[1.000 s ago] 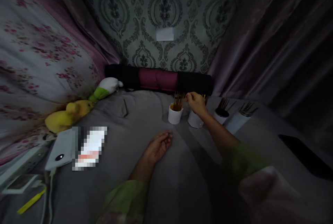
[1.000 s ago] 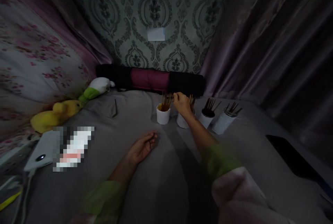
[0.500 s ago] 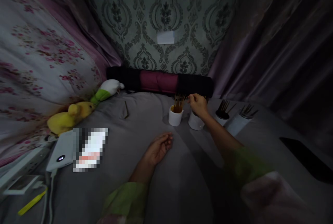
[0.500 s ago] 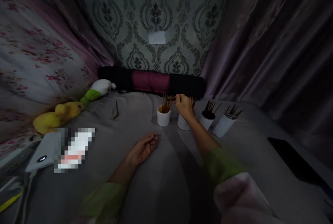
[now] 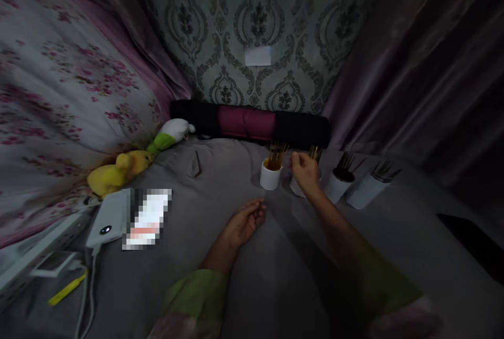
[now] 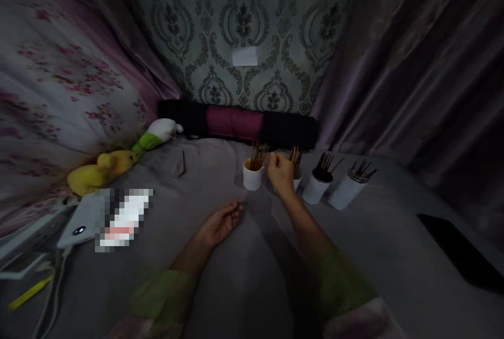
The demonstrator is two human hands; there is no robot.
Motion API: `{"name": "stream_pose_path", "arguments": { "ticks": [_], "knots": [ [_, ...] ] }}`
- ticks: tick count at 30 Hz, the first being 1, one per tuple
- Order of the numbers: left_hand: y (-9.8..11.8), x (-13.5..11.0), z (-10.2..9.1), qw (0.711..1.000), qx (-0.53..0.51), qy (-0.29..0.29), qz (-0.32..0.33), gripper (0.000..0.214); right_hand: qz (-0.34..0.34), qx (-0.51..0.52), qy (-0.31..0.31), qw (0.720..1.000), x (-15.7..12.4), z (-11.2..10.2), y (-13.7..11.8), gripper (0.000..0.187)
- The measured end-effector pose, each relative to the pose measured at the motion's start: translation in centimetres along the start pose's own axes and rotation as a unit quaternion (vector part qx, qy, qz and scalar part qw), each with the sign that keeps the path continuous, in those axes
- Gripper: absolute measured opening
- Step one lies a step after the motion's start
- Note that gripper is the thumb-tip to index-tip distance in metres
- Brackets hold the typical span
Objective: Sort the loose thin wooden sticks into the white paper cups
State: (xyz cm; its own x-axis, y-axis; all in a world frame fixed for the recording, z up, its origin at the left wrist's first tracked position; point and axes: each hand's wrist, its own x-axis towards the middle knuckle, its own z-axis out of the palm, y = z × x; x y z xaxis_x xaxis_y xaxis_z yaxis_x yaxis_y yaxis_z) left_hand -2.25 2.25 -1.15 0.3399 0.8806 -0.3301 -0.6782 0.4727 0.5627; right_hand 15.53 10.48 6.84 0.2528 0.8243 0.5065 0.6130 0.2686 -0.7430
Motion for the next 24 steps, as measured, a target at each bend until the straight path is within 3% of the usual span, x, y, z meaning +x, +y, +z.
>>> {"name": "stream_pose_path", "arguments": {
  "ticks": [10, 24],
  "knots": [
    [0.0, 0.1, -0.1, 1.000, -0.006, -0.010, 0.007, 0.012, 0.080, 0.117, -0.068, 0.988, -5.5, 2.0, 0.7, 0.042],
    [0.1, 0.5, -0.2, 1.000, -0.010, -0.009, 0.010, 0.011, 0.118, 0.081, -0.122, 0.982, -10.1, 4.6, 4.0, 0.041]
  ]
}}
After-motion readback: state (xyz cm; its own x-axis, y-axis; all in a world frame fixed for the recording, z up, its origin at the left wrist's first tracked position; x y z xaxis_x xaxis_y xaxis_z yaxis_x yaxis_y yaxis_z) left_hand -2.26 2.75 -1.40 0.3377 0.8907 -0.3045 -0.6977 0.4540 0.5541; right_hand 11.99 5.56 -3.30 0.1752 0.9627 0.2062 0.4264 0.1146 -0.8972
